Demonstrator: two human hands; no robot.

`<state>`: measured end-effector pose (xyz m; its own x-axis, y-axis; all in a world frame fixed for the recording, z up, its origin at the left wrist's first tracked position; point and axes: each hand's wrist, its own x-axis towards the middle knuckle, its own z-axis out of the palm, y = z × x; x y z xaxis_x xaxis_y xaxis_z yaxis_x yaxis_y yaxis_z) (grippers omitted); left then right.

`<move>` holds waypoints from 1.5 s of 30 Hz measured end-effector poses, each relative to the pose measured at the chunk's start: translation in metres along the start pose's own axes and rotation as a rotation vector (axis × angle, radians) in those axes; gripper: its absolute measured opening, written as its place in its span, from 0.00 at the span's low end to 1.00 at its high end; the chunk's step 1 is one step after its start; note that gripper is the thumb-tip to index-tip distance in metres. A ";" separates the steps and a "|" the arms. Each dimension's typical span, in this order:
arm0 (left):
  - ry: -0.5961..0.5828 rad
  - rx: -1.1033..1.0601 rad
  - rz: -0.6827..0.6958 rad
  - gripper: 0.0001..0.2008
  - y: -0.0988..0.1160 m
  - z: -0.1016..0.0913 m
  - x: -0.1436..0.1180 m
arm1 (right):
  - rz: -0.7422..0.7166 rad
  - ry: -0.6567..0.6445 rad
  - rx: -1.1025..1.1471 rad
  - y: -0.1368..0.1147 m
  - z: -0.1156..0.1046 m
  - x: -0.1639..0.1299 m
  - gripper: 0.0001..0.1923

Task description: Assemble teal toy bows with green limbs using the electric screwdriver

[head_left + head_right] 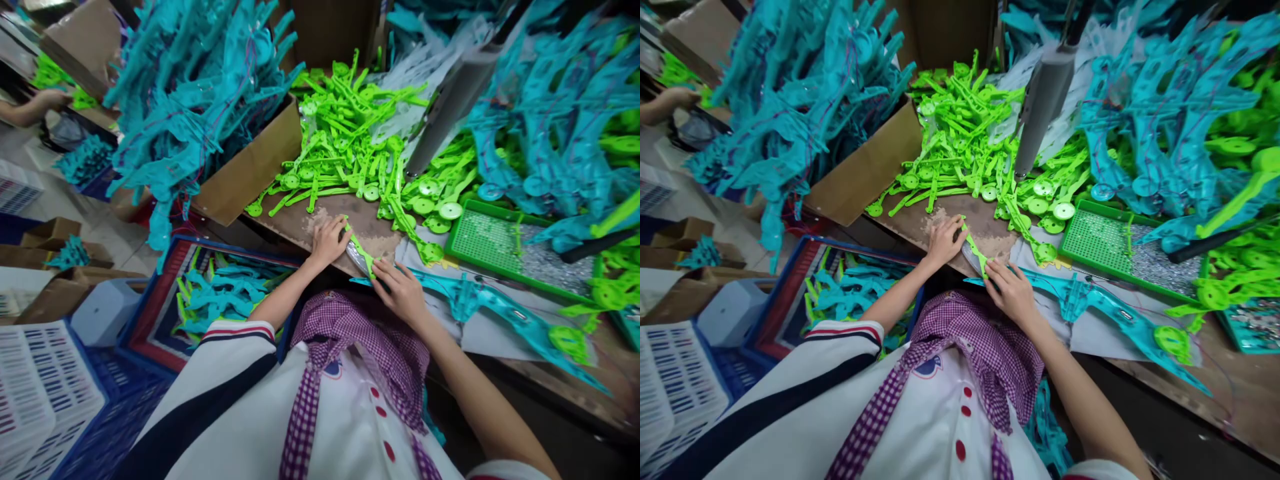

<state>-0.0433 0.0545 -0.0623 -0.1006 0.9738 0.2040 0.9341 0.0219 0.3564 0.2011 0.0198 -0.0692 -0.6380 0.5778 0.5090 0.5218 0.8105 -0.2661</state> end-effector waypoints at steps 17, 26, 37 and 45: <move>-0.017 -0.010 -0.038 0.19 0.000 -0.001 -0.001 | 0.321 0.609 0.562 0.091 -0.077 0.216 0.45; 0.006 -0.008 -0.028 0.19 -0.004 0.003 0.000 | 0.608 0.781 0.882 0.117 -0.085 0.185 0.30; -0.011 0.026 -0.021 0.20 -0.006 0.004 0.000 | 0.802 0.975 0.590 0.170 -0.105 0.119 0.24; -0.034 0.050 -0.015 0.20 -0.008 0.004 0.001 | 0.715 0.997 0.530 0.217 -0.065 0.120 0.32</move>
<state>-0.0500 0.0560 -0.0683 -0.1036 0.9805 0.1672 0.9486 0.0469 0.3131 0.2750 0.2588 -0.0130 0.4838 0.7557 0.4414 0.1389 0.4316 -0.8913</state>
